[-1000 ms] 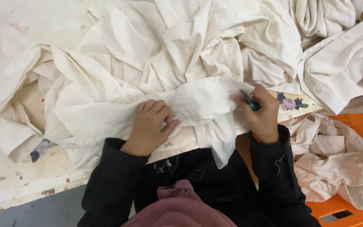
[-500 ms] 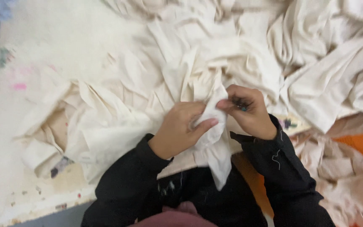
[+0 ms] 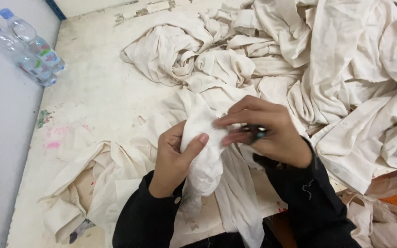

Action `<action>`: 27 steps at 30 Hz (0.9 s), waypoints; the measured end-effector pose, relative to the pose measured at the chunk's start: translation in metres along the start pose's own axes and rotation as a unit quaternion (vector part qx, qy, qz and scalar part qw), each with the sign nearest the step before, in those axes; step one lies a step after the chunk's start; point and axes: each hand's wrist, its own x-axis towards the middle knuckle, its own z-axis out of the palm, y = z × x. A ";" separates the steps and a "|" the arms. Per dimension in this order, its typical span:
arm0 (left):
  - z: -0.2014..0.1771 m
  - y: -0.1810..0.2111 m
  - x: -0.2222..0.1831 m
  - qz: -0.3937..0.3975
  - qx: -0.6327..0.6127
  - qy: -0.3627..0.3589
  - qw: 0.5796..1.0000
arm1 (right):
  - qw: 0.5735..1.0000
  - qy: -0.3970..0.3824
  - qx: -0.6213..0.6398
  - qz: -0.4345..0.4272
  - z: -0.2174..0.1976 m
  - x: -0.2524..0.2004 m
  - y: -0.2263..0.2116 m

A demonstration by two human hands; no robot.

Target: Trimming loose threads from white shirts using a thread clipper in a garment factory.

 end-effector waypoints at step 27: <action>-0.020 0.014 0.010 0.074 -0.045 0.052 0.995 | 0.969 0.075 -0.175 -0.158 0.022 0.023 0.023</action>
